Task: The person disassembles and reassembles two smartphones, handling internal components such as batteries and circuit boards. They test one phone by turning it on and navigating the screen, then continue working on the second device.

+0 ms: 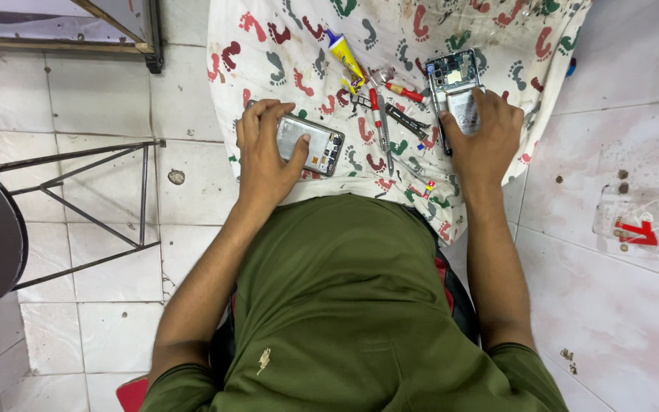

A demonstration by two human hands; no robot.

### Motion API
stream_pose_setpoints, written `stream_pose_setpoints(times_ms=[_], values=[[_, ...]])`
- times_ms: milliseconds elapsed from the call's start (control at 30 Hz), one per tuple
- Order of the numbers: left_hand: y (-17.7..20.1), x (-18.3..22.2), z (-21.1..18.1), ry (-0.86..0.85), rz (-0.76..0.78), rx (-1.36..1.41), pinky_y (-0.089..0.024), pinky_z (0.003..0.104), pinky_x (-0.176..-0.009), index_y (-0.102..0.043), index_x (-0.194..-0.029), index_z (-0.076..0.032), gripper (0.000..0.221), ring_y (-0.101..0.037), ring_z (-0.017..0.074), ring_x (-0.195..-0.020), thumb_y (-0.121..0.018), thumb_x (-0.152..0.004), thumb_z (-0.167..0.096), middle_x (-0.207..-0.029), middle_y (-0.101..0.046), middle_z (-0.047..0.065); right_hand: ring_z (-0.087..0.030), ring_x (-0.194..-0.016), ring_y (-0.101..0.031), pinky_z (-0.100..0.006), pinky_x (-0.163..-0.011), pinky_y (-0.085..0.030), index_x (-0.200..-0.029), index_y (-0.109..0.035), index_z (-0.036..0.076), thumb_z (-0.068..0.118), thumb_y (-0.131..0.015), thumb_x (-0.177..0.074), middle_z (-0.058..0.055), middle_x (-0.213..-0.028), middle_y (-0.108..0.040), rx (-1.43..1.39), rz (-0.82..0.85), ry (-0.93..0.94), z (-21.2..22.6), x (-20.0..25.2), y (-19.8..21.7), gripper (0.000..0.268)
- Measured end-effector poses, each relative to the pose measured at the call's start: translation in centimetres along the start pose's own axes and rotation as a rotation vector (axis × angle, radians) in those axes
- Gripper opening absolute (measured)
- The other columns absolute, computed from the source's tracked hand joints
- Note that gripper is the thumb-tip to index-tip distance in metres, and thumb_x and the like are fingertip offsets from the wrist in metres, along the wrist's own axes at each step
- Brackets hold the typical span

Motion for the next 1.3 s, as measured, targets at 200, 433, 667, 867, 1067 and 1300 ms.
stream_pose_setpoints(times_ms=[200,433,667,867,1067,1300], values=[[-0.4,0.1,0.4,0.019,0.01,0.017,-0.036,0.049,-0.115,-0.056,-0.137,-0.004,0.048,-0.043,0.037,-0.133,-0.076,-0.094,-0.013,-0.139,-0.047,0.018,-0.035,-0.117,-0.052,-0.046,-0.102,-0.044,-0.13,-0.071,0.001,0.032,-0.091,-0.089,-0.015,-0.134,-0.064,0.061,0.053,-0.013,-0.1,-0.3,-1.9,0.055],[-0.3,0.1,0.8,0.044,0.022,0.018,-0.034,0.05,-0.116,-0.056,-0.137,-0.004,0.049,-0.041,0.0369,-0.135,-0.076,-0.094,-0.012,-0.14,-0.045,0.019,-0.037,-0.119,-0.049,-0.049,-0.104,-0.04,-0.145,-0.056,-0.004,0.033,-0.089,-0.093,-0.019,-0.134,-0.056,0.042,0.088,-0.082,-0.3,-0.1,-2.2,0.072],[-0.3,0.2,-0.6,0.007,0.012,0.058,-0.035,0.049,-0.117,-0.056,-0.137,-0.005,0.048,-0.042,0.0367,-0.135,-0.075,-0.094,-0.012,-0.14,-0.046,0.018,-0.039,-0.115,-0.05,-0.049,-0.099,-0.044,-0.145,-0.052,-0.006,0.03,-0.089,-0.085,-0.023,-0.125,-0.051,0.067,0.078,-0.085,-1.3,-0.3,-2.9,0.079],[-3.0,-0.6,-3.0,-0.086,0.103,0.18,-0.039,0.047,-0.113,-0.055,-0.137,-0.005,0.05,-0.046,0.0366,-0.131,-0.076,-0.092,-0.013,-0.138,-0.048,0.017,-0.036,-0.116,-0.059,-0.046,-0.095,-0.054,-0.148,-0.052,-0.005,0.026,-0.089,-0.086,-0.021,-0.131,-0.049,0.032,-0.031,0.019,-1.4,0.5,-3.1,0.079],[-9.2,-2.8,-4.1,-0.162,0.184,0.363,-0.047,0.041,-0.106,-0.054,-0.137,-0.006,0.052,-0.055,0.0329,-0.123,-0.077,-0.093,-0.016,-0.134,-0.052,0.016,-0.035,-0.119,-0.059,-0.043,-0.099,-0.055,-0.151,-0.051,-0.001,0.023,-0.092,-0.086,-0.02,-0.132,-0.048,-0.109,-0.03,0.001,-1.8,0.6,-2.6,0.08],[-20.0,-5.8,-3.3,0.0,0.397,0.562,-0.055,0.038,-0.089,-0.038,-0.142,0.003,0.072,-0.067,0.0296,-0.108,-0.08,-0.088,-0.021,-0.127,-0.062,0.019,-0.032,-0.126,-0.055,-0.041,-0.107,-0.051,-0.154,-0.052,0.003,0.018,-0.095,-0.084,-0.016,-0.131,-0.047,-0.258,-0.052,-0.071,-3.0,1.2,-2.4,0.083]])
Point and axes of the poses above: each hand's wrist, its own x-axis away from the middle knuckle, its own y-axis out of the back of the hand, z = x × y, the point moved 3 cm from there along -x, towards the middle knuckle
